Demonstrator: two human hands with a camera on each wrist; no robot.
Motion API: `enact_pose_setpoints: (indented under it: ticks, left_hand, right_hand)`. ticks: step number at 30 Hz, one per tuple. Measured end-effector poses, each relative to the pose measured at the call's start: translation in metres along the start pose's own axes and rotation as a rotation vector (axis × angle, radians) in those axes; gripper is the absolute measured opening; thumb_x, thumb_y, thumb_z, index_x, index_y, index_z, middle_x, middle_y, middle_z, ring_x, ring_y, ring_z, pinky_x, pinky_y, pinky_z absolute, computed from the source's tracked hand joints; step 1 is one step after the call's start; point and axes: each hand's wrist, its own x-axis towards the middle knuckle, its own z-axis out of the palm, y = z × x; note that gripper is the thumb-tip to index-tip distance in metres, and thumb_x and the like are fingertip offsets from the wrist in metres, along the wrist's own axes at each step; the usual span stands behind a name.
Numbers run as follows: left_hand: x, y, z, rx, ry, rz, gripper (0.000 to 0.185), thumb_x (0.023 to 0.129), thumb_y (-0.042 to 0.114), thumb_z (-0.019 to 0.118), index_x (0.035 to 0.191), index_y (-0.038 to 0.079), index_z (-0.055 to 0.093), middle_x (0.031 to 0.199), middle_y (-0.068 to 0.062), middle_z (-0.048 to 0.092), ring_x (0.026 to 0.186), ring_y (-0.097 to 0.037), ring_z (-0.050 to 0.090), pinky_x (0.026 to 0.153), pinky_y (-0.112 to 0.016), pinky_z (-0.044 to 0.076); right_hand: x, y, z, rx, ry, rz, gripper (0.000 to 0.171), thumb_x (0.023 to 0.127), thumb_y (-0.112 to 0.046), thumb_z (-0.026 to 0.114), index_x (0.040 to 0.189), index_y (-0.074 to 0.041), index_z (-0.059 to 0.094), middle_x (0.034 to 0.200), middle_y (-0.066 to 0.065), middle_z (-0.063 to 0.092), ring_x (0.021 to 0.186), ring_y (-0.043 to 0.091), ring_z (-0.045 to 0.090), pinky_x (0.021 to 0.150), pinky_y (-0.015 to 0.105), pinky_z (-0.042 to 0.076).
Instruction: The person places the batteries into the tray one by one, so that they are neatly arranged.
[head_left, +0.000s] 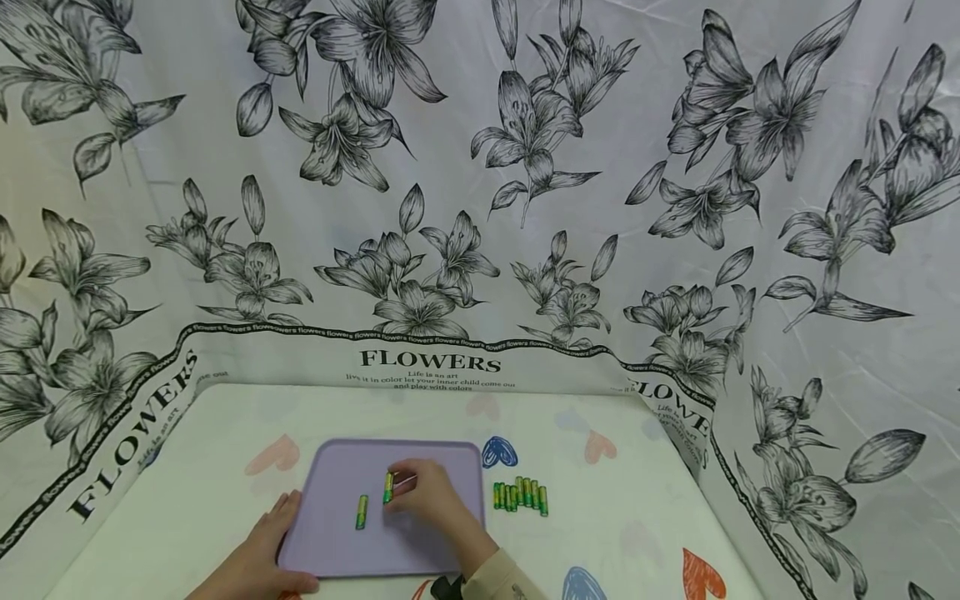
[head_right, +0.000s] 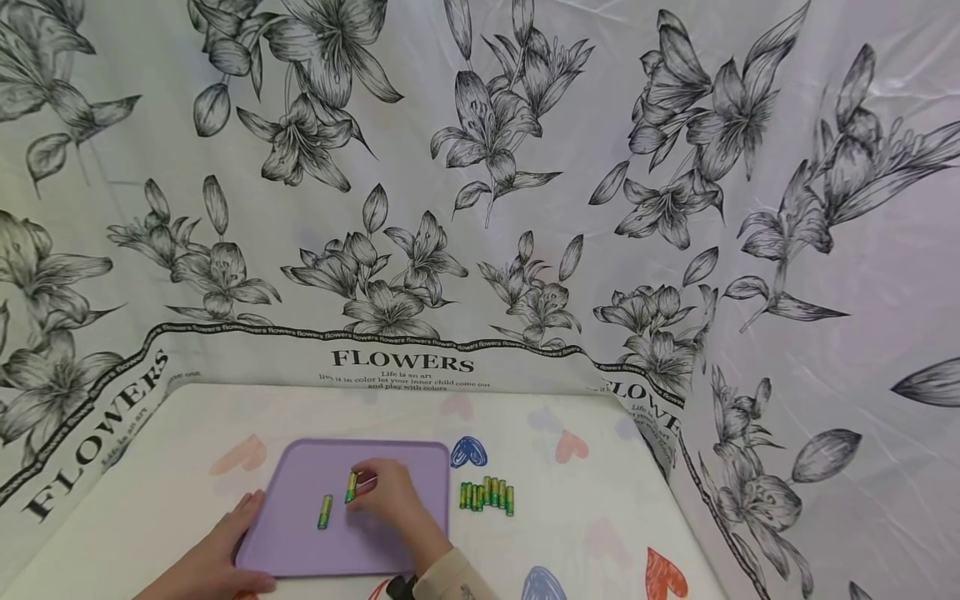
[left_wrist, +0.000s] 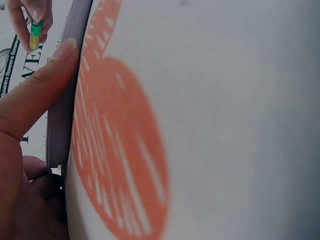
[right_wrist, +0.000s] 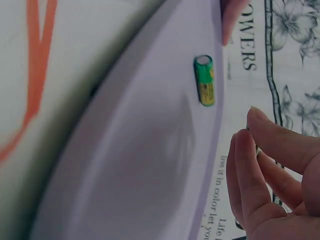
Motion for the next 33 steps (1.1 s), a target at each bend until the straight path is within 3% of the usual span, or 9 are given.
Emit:
enact_pose_setpoints:
  ticks: [13,33]
  left_hand:
    - [0.001,-0.002,0.002,0.042,0.021,0.008,0.139,0.063,0.044,0.093,0.156,-0.011,0.007,0.162,-0.038,0.0,0.143,-0.066,0.0,0.112,-0.076,0.006]
    - [0.0,-0.003,-0.001,0.017,0.007,0.018,0.136,0.065,0.044,0.092,0.158,-0.009,0.006,0.163,-0.036,0.001,0.146,-0.061,0.0,0.112,-0.076,0.005]
  right_hand:
    - [0.007,0.013,0.034,-0.032,0.023,0.025,0.054,0.061,0.008,0.091,0.11,-0.003,0.074,0.084,-0.004,0.071,0.069,0.0,0.065,0.066,0.017,0.053]
    - [0.004,0.003,0.044,-0.178,0.024,0.023,0.052,0.06,0.007,0.092,0.108,-0.003,0.075,0.077,-0.009,0.062,0.063,-0.004,0.052,0.062,0.014,0.048]
